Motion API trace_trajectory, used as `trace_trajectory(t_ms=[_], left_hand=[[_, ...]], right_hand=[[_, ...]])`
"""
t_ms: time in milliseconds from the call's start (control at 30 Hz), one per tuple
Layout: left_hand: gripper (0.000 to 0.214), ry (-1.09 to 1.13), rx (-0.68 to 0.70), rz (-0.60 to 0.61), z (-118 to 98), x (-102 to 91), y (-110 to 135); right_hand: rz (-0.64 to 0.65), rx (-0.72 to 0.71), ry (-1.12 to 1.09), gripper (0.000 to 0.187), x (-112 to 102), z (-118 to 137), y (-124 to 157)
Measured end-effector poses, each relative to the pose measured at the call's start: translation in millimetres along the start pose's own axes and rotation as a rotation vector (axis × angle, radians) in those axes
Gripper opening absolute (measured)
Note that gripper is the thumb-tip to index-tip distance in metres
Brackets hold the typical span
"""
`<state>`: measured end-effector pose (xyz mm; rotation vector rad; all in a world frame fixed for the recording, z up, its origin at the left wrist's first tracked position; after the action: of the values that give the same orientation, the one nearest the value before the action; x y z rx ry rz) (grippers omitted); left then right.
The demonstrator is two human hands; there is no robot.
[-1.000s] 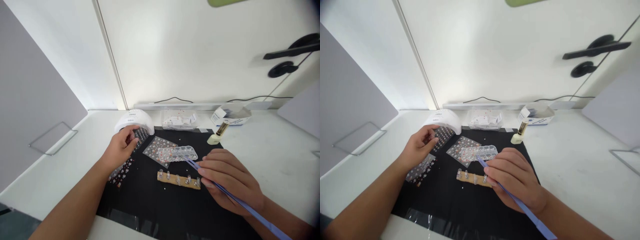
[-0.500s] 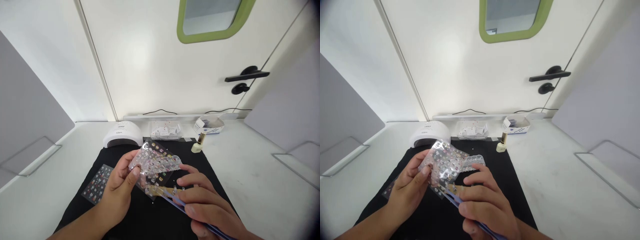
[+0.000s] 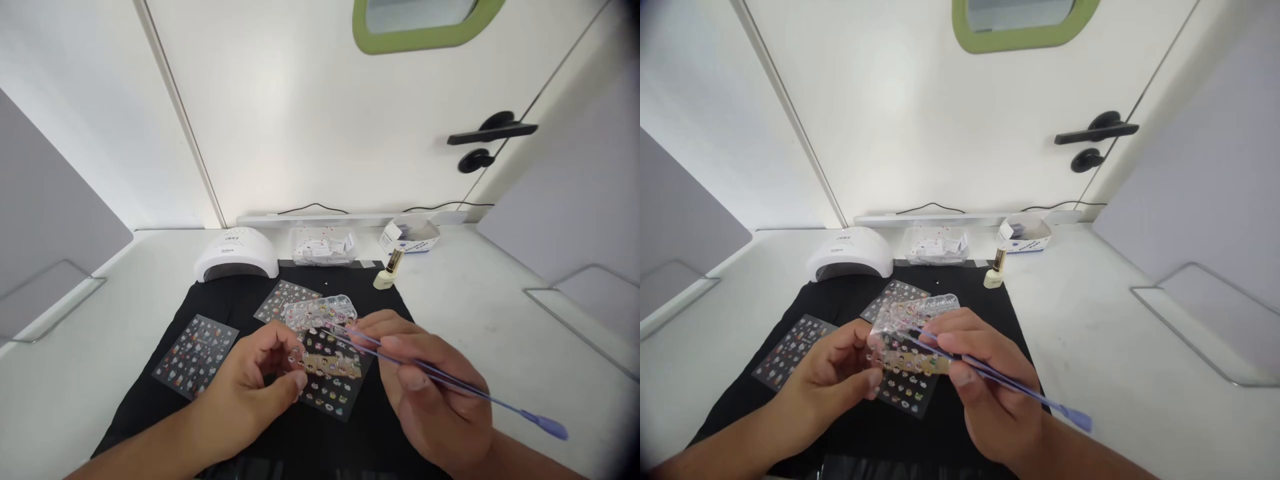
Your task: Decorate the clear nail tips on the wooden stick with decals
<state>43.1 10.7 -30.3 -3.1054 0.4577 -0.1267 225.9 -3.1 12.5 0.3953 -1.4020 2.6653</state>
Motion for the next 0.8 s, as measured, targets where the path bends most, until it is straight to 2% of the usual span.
trace_trajectory(t_ms=[100,200,267,367,500,667,800], left_hand=[[0.020,-0.013,0.058,0.016,-3,-1.0,1],[0.039,-0.046,0.200,-0.020,-12,-4.9,2],[0.043,-0.070,0.289,-0.045,-17,-6.1,4],[0.042,-0.125,0.377,-0.102,-23,-7.7,5],[0.034,-0.245,0.427,-0.161,-25,-9.2,5],[0.035,-0.284,0.507,-0.145,-30,-8.7,6],[0.030,-0.365,0.545,-0.083,-32,-4.4,5]], right_hand=[[0.025,0.031,-0.043,0.028,1,-2,0],[0.074,0.042,-0.043,0.028,3,-3,2],[0.113,0.043,-0.033,0.029,5,-3,4],[0.174,0.046,-0.024,0.029,9,0,4],[0.251,0.034,-0.032,0.028,17,5,2],[0.270,0.007,-0.026,0.027,19,8,0],[0.261,0.019,-0.004,0.027,18,9,1]])
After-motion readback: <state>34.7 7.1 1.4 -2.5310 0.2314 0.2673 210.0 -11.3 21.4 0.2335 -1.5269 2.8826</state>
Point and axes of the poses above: each hand's wrist, its own y-axis away from the middle knuckle, its own x-axis out of the palm, z = x × y, the point moved 7 cm from there along -y, towards the middle knuckle, and after that the axes turned 11 degrees about -z, right-handed, at the moved point
